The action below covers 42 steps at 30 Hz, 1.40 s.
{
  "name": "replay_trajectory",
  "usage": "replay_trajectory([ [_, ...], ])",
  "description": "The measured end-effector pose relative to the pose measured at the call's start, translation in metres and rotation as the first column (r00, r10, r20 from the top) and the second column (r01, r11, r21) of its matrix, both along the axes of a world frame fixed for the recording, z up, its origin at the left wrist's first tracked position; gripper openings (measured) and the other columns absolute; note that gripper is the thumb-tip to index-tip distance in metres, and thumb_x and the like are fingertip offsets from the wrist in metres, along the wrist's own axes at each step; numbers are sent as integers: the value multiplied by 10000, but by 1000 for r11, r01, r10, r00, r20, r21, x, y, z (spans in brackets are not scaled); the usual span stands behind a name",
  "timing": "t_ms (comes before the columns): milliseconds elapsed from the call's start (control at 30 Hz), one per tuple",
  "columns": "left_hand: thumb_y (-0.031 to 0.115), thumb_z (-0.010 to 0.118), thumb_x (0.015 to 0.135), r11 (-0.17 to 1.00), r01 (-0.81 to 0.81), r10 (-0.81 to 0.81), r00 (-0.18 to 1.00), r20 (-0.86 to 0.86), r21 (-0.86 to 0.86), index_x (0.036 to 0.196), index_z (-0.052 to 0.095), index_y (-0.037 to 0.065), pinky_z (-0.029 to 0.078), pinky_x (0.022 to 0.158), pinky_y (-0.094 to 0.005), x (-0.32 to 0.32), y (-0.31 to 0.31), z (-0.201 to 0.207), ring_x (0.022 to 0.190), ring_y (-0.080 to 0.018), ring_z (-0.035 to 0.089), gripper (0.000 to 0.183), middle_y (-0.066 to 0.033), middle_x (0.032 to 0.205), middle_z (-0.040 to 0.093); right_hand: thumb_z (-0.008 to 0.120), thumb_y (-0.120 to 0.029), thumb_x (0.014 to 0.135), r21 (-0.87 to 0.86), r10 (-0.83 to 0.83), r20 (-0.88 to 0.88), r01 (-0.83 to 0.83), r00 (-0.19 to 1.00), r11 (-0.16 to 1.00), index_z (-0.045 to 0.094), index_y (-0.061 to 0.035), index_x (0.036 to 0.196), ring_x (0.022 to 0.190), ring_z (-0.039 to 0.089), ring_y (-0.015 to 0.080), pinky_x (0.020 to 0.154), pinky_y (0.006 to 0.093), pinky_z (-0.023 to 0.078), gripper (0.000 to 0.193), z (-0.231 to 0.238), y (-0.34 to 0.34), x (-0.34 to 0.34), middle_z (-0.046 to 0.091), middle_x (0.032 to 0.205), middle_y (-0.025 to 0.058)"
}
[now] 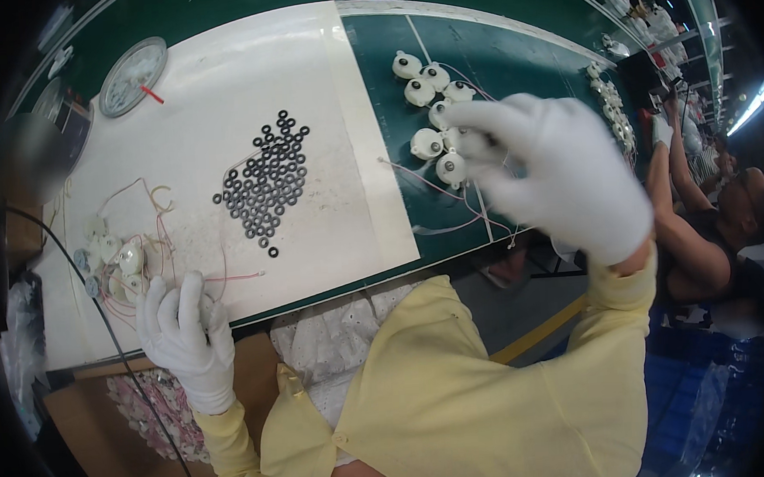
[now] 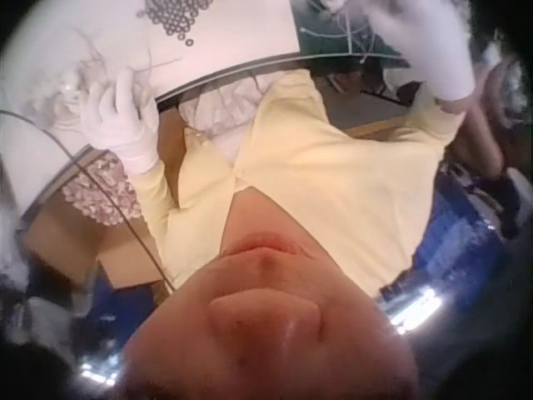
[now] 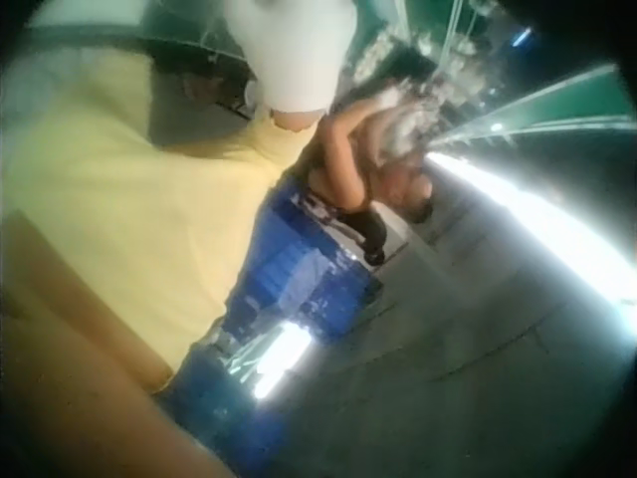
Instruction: The person assembles small white plastic components by inserting metal washers into them and attaching red and white wires. They handle the components one by one, placing finished units into a cardboard box on the table. The process involves repetitive manual insertion and wire attachment.
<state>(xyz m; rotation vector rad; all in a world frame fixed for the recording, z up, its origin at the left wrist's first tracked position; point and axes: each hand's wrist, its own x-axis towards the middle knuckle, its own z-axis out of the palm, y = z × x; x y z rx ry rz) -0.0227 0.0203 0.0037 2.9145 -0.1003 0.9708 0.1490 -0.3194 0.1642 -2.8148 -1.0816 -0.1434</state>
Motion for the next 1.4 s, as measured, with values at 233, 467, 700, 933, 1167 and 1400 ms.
replay_trajectory([
  [233,276,688,879,1000,-8,9,999,-34,8,1227,713,140,454,1062,-557,2,-1,0,1150,-358,616,375,-74,1057,631,769,-133,821,-296,-203,-85,170,975,940,724,-155,1259,754,688,262,714,375,547,441,-3,-68,77,697,838,55],
  [467,243,671,876,1000,10,-10,999,-31,2,1229,694,114,451,1057,-578,2,-2,1,1138,-383,608,376,-86,1056,632,733,-78,795,-189,89,56,-77,994,979,713,-164,1289,805,685,298,757,394,556,502,-66,-63,147,701,885,63],
  [700,243,643,886,1000,-13,14,999,-33,25,1216,688,103,457,1041,-580,1,-1,0,1127,-388,604,362,-88,1052,632,681,-4,777,-102,97,-138,-112,986,988,600,-167,1450,982,713,348,882,421,571,697,-73,-62,148,719,1160,139],
  [933,287,625,924,999,-14,13,1000,15,36,1214,692,119,441,1040,-590,2,-1,-4,1140,-381,599,341,-72,1057,634,590,102,804,232,58,-370,32,927,972,558,-124,1499,1097,701,335,999,422,551,732,-84,-80,152,685,1290,184],
  [1167,377,640,971,988,-122,108,984,143,94,1162,686,135,399,1094,-591,-16,-1,18,1230,-405,558,312,-63,1122,624,643,2,882,247,21,160,-60,987,967,604,-93,1455,1327,594,381,1109,436,477,582,-58,-74,132,594,1456,220],
  [1400,447,661,942,989,149,-129,845,519,3,1022,685,365,434,1000,-406,8,-63,66,1112,-113,585,117,101,1048,625,287,-800,1019,784,690,-609,166,391,598,438,4,1574,1174,619,200,1060,367,426,989,-52,77,26,618,1406,152],
])
